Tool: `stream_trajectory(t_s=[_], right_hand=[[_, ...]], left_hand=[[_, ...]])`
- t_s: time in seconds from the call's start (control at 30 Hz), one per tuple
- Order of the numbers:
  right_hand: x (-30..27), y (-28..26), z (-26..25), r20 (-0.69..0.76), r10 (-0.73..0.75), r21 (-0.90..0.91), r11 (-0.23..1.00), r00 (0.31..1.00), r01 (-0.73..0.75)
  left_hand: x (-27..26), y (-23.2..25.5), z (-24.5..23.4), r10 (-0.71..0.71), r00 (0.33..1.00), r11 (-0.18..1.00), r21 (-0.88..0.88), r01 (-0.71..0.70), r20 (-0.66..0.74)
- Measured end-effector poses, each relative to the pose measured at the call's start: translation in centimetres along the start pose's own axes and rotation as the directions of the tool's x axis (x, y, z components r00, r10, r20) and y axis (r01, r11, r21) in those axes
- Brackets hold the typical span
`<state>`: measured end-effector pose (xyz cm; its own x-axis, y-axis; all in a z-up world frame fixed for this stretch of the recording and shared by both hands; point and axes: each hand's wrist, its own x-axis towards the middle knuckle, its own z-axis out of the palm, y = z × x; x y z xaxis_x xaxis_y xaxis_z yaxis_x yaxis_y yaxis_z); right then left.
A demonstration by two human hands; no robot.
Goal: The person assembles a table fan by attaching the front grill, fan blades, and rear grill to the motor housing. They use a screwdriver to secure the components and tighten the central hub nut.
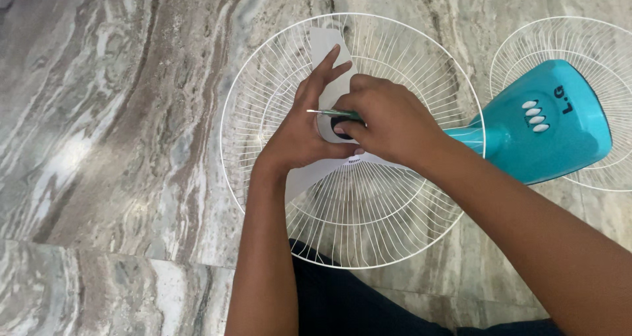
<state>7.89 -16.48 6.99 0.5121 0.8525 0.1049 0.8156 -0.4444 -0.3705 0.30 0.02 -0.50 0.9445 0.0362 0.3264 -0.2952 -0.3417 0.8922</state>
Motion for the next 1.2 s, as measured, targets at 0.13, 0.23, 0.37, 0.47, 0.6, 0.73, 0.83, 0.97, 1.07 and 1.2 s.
stream_trajectory(t_s=[0.13,0.23,0.37,0.47,0.6,0.73,0.83,0.97,1.07,1.2], right_hand=[[0.1,0.0,0.2,-0.004,-0.053,0.048,0.997,0.999,0.053],[0.3,0.1,0.1,0.017,-0.073,0.067,0.995,0.997,0.072],[0.4,0.4,-0.2,0.034,-0.125,0.077,0.989,0.992,0.123],[0.4,0.5,-0.2,0.052,-0.139,0.087,0.987,0.989,0.134],[0.4,0.8,0.0,0.064,-0.175,0.108,0.980,0.983,0.167],[0.9,1.4,-0.2,0.094,-0.214,0.130,0.971,0.972,0.201],[1.5,1.6,-1.0,0.088,-0.217,0.115,0.972,0.972,0.207],[2.1,1.6,-2.5,0.176,-0.007,-0.059,0.998,0.984,0.017],[2.4,0.5,-1.9,0.234,0.156,-0.224,0.969,0.960,-0.103],[2.6,-0.2,-1.2,0.114,0.004,-0.256,0.966,0.993,0.025]], left_hand=[[0.0,-0.2,0.1,-0.019,1.000,1.000,-0.013,0.019,-0.003],[0.1,-0.3,0.1,-0.038,0.999,0.994,-0.100,0.039,0.008],[0.0,-0.3,0.1,-0.005,1.000,0.998,-0.060,0.005,0.000],[0.1,-0.3,0.2,-0.026,1.000,0.998,-0.055,0.026,0.005],[0.0,-0.2,0.2,-0.026,1.000,0.998,-0.049,0.026,0.004],[0.1,0.0,0.1,-0.050,0.999,0.998,0.028,0.050,-0.002],[0.1,0.3,0.0,-0.045,0.999,0.998,-0.037,0.045,0.011],[0.3,0.6,-0.1,-0.071,0.997,0.997,0.001,0.071,0.002],[0.2,0.6,-0.1,-0.070,0.997,0.997,0.019,0.070,-0.008],[0.3,0.4,-0.2,-0.035,0.999,0.999,-0.031,0.035,-0.017]])
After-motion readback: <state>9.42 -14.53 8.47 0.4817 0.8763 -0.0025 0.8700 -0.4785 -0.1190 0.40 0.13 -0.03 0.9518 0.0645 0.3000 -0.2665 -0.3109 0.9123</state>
